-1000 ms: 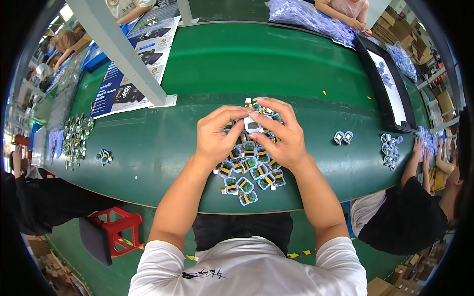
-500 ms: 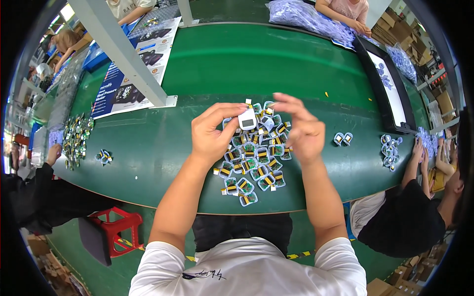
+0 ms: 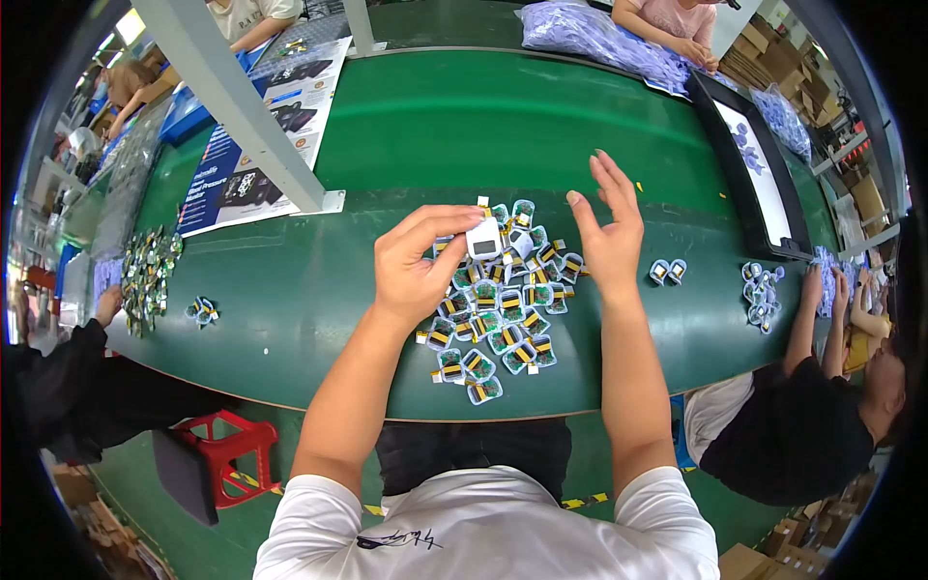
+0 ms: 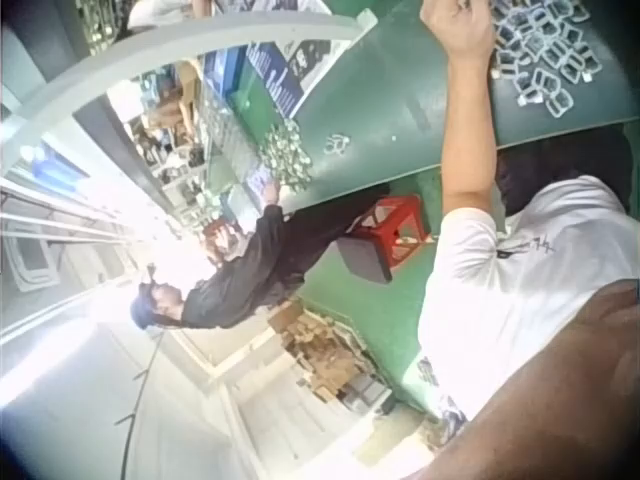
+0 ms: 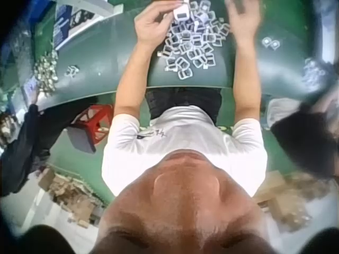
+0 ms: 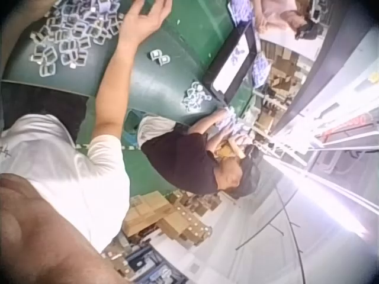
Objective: Manually preparing and peeling small electronic components or labels on an assembly line workbench.
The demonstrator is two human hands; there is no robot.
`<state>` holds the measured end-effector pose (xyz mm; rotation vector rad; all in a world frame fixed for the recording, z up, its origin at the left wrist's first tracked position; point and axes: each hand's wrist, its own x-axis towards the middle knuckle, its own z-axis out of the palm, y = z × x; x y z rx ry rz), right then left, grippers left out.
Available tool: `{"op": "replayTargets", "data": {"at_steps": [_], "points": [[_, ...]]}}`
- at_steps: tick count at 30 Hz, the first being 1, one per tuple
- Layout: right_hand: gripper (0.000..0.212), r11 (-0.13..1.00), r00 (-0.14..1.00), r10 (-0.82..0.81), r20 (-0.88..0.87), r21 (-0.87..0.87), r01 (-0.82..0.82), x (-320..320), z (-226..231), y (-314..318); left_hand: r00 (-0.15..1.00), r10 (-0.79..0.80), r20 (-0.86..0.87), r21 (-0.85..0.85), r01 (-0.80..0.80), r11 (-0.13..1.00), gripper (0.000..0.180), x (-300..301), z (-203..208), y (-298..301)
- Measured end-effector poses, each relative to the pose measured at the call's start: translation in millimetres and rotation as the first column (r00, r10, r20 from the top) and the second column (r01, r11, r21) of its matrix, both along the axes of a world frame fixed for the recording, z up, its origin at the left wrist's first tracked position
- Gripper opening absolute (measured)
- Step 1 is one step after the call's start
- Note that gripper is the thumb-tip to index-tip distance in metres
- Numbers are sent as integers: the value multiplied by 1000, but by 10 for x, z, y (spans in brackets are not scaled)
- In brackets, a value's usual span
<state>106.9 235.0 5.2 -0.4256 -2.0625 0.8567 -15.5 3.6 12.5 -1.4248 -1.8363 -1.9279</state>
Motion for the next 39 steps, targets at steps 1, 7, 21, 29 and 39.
{"op": "replayTargets", "data": {"at_steps": [1,7,21,29,39], "points": [[51,1000,1000,-6,-19,23,6,-7,24,-52,1000,-1,7,-1,1,1000,23,3,-1,-1],[46,994,997,72,-12,84,-70,-15,66,-202,1000,-6,-3,-5,6,1000,21,20,18,-1],[41,937,958,281,-51,232,-262,10,86,-403,975,-18,222,-106,43,993,20,54,-54,29],[37,791,908,417,-41,508,-340,-11,140,-568,695,-195,692,17,254,967,21,57,-165,78],[41,796,939,342,44,518,-314,-17,153,-608,676,-185,714,-16,279,960,16,78,-90,43]]}}
